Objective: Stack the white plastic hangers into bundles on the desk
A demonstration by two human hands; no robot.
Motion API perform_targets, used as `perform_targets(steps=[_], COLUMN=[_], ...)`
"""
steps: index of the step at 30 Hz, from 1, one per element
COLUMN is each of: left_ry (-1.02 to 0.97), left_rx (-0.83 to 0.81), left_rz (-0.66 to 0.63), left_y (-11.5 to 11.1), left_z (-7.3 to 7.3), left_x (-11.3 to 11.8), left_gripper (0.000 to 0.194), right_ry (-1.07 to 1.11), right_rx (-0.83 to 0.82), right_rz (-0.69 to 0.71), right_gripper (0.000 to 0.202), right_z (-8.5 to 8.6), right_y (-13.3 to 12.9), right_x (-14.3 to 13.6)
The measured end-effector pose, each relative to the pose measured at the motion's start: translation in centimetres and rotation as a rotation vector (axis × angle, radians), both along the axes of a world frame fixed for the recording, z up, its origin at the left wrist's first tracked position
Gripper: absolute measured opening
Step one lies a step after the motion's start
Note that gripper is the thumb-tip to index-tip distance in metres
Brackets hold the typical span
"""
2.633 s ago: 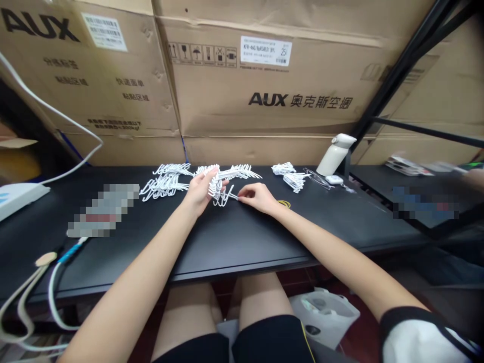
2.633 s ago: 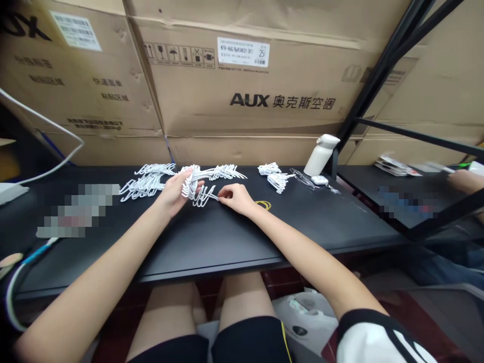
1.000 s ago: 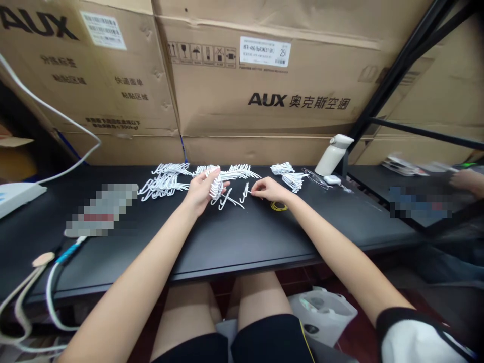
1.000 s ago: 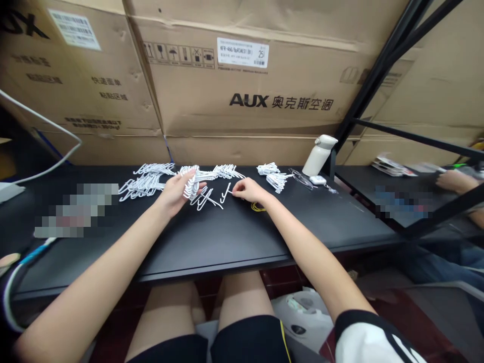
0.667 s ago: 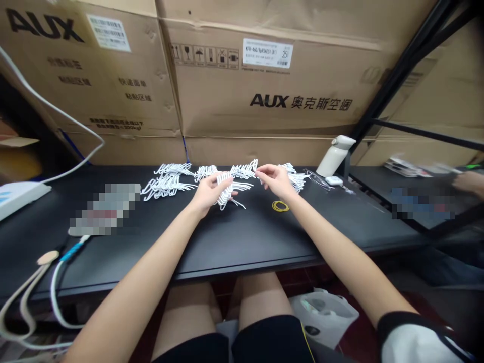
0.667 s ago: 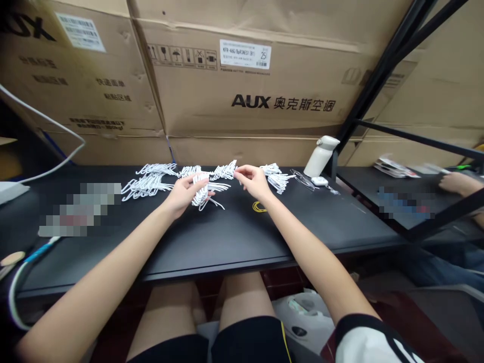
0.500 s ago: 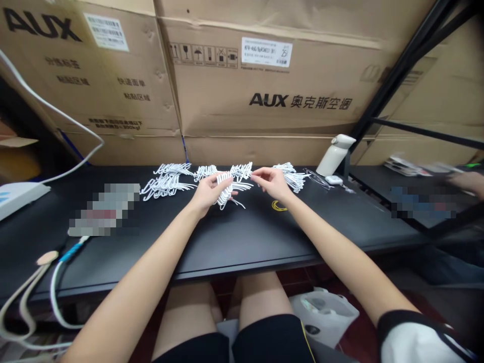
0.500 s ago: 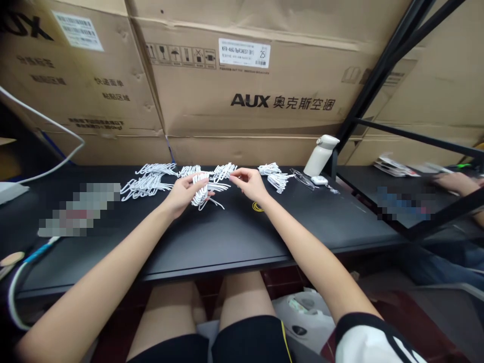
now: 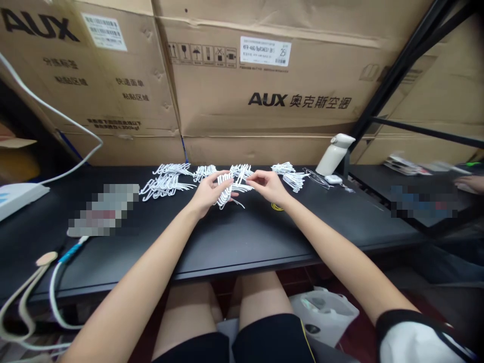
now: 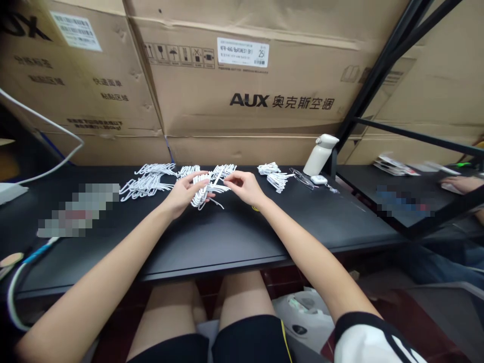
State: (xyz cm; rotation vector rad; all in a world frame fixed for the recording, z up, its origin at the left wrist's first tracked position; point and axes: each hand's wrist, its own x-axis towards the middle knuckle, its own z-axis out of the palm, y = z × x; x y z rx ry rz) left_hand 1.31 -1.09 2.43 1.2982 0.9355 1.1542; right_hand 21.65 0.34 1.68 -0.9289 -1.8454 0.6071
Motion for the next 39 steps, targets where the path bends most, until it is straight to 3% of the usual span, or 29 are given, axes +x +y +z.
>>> perform_targets(steps=[9, 22, 29, 39], left_ry=[0.017, 0.041, 0.005, -0.051], left_rx=[-0.016, 0.051, -0.048, -0.115], left_rz=[-0.067, -0.076, -0.055, -0.132], left_y=[-0.3, -0.3, -0.2, -0.4], left_z=[0.3, 0.1, 0.3, 0.4], left_x=[0.1, 0.0, -0.1, -0.1], left_gripper=[0.048, 0.049, 0.048, 0.045], right_ry=[0.125, 0.098, 0.130, 0.172], right_rx=[-0.303, -0.299, -0.295, -0.363], right_rz=[0.081, 0.102, 0.115, 0.128], right_gripper=[0.033, 0.034, 0.034, 0.034], right_z=[1.1, 0.7, 0.3, 0.8], right_y=[-0.6, -0.7, -0.5, -1.2], right_x=[0.0, -0.4, -0.5, -0.9])
